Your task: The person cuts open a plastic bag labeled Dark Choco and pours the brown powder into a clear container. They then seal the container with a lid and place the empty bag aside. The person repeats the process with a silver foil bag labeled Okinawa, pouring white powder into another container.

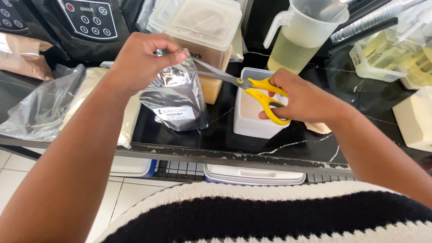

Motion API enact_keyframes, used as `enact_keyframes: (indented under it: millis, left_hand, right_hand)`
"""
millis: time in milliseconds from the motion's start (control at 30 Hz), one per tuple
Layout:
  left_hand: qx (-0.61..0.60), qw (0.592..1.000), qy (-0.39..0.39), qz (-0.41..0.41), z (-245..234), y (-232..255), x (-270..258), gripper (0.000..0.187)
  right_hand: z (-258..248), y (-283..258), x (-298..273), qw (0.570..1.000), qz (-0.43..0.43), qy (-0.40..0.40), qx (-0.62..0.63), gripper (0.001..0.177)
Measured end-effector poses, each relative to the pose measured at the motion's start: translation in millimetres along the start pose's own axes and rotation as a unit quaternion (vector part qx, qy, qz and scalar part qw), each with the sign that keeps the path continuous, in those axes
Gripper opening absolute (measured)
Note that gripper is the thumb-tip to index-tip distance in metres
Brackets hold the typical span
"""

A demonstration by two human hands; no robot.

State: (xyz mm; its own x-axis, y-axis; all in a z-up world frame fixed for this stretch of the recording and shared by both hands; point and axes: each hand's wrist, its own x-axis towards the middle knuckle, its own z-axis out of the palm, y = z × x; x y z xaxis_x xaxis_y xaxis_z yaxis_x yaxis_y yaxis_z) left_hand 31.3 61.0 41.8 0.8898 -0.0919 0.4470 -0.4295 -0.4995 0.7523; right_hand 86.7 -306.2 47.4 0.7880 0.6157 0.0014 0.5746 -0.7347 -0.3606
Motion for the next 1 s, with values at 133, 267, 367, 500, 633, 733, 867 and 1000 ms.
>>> enact_keyframes:
  millis: [133, 267, 367, 500, 633, 733, 867, 1000]
  left_hand:
    - [0.051, 0.987, 0.0, 0.151, 7, 10, 0, 0.01]
    - [0.153, 0.951, 0.033, 0.268, 15, 16, 5, 0.011]
    - [0.085, 0.993, -0.024, 0.08, 16, 14, 10, 0.012]
    - [0.058, 0.995, -0.074, 0.041, 13, 13, 17, 0.014]
    - [0.03, 0.994, -0.1, -0.026, 11, 16, 23, 0.017]
    - [0.041, 0.991, -0.119, -0.04, 11, 19, 28, 0.018]
    - [0.109, 0.984, -0.134, -0.037, 9, 21, 37, 0.021]
    - [0.031, 0.987, -0.148, -0.06, 5, 17, 43, 0.025]
  right_hand:
    - [-11, -17, 12, 0.997, -0.076, -0.015, -0.01, 0.051]
    - [-23, -41, 15, 0.993, -0.041, -0.074, -0.083, 0.055]
    - [-34, -54, 11, 0.986, 0.008, -0.098, -0.137, 0.055]
    - [-40, -62, 7, 0.975, 0.04, -0.108, -0.192, 0.042]
    - [-42, -65, 9, 0.973, 0.044, -0.106, -0.2, 0.035]
    - [-35, -69, 12, 0.973, 0.021, -0.102, -0.204, 0.036]
    - [-29, -71, 18, 0.978, 0.004, -0.063, -0.198, 0.039]
    - [-32, -67, 23, 0.981, 0.0, -0.065, -0.183, 0.038]
